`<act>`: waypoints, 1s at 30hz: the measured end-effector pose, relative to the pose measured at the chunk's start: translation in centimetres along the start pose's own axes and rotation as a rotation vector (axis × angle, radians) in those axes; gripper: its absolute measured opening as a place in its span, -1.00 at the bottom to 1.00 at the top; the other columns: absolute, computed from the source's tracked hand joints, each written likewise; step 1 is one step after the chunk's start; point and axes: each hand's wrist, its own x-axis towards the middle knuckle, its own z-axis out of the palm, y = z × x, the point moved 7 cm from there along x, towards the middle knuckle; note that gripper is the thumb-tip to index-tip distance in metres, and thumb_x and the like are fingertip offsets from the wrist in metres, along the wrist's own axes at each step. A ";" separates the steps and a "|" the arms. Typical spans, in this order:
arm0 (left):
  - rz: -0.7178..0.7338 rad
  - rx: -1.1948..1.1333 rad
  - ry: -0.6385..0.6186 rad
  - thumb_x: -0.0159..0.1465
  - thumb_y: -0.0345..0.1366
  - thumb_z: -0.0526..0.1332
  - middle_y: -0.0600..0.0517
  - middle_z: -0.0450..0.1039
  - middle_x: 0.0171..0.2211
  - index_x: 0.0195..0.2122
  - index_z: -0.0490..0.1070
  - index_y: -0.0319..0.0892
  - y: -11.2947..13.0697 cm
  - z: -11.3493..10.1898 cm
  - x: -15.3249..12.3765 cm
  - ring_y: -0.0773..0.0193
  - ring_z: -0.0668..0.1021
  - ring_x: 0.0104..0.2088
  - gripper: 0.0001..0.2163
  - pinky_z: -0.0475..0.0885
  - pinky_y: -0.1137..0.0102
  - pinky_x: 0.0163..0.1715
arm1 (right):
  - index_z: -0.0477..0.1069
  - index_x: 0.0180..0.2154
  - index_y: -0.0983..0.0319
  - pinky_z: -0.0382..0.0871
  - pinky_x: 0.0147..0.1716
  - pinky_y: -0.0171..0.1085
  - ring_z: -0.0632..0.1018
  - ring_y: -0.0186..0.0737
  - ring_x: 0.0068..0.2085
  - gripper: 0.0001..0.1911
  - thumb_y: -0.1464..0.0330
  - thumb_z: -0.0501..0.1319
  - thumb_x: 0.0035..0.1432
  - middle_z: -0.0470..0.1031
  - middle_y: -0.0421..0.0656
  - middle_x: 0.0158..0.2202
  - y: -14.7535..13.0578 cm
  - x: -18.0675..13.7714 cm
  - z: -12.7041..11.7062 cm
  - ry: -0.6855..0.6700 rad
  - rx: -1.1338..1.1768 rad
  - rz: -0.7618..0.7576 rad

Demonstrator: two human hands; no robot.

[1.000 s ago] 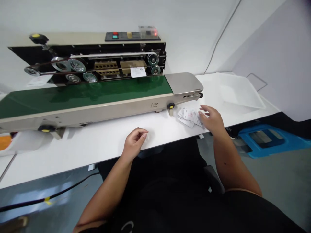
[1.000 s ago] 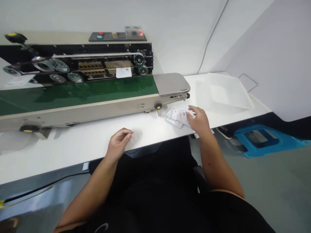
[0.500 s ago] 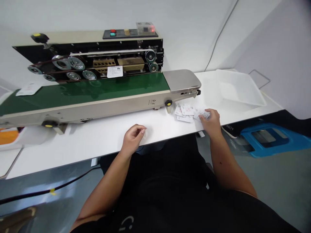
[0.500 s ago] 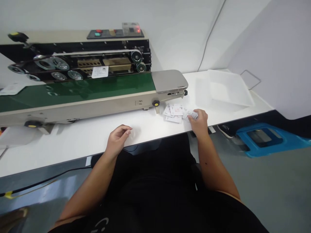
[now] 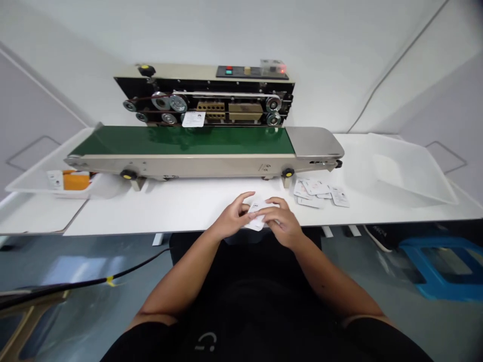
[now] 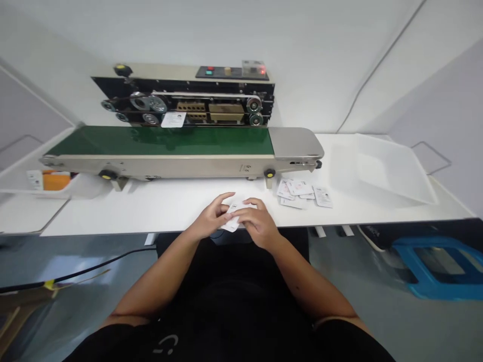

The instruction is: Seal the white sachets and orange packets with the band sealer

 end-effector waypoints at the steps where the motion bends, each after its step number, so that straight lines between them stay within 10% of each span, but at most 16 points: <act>1: -0.016 -0.049 0.036 0.27 0.05 0.45 -0.01 0.61 -0.25 0.40 0.21 -0.13 -0.1 -0.3 0.0 0.27 0.59 -0.36 -0.22 0.46 0.42 -0.33 | 0.50 -0.21 0.01 0.46 0.15 0.14 0.52 -0.01 0.17 -0.80 0.45 0.19 0.37 0.69 -0.18 -0.06 -0.2 0.4 0.7 0.010 -0.018 -0.007; 5: 0.006 -0.211 0.255 0.16 -0.03 0.54 0.05 0.59 -0.34 0.30 0.31 -0.19 -0.4 -1.9 -0.4 0.34 0.55 -0.48 -0.24 0.42 0.48 -0.48 | 0.50 -0.02 0.06 0.46 0.19 0.19 0.50 0.06 0.25 -0.81 0.34 0.21 0.36 0.51 0.01 0.18 1.3 0.9 -0.2 0.205 -0.160 0.129; 12: 0.078 -0.221 0.411 0.25 0.10 0.44 0.08 0.51 -0.44 -0.22 0.45 -0.20 -0.2 -3.2 -0.1 0.42 0.46 -0.59 -0.57 0.38 0.46 -0.55 | 0.48 -0.06 0.12 0.48 0.16 0.18 0.58 0.06 0.11 -0.82 0.26 0.20 0.34 0.55 0.01 -0.01 5.4 -2.2 -4.5 0.406 -0.234 0.318; 24: 0.067 -0.008 0.308 0.23 0.00 0.47 0.07 0.50 -0.50 -0.26 0.48 -0.21 0.9 -1.0 0.5 0.32 0.54 -0.50 -0.64 0.48 0.41 -0.43 | 0.61 -0.12 0.11 0.57 -0.19 -0.08 0.63 -0.08 -0.24 -0.77 0.14 0.29 0.34 0.66 -0.10 -0.23 3.5 0.4 0.8 -0.074 0.195 0.575; 30: 0.075 0.122 0.285 0.28 -0.04 0.43 -0.02 0.56 -0.26 -0.06 0.51 -0.18 0.5 -2.4 -0.1 0.27 0.60 -0.34 -0.64 0.52 0.36 -0.29 | 0.58 0.06 0.12 0.58 -0.39 -0.20 0.58 -0.24 -0.39 -0.65 0.23 0.38 0.25 0.60 -0.16 -0.32 5.7 7.1 -8.6 0.321 0.298 0.555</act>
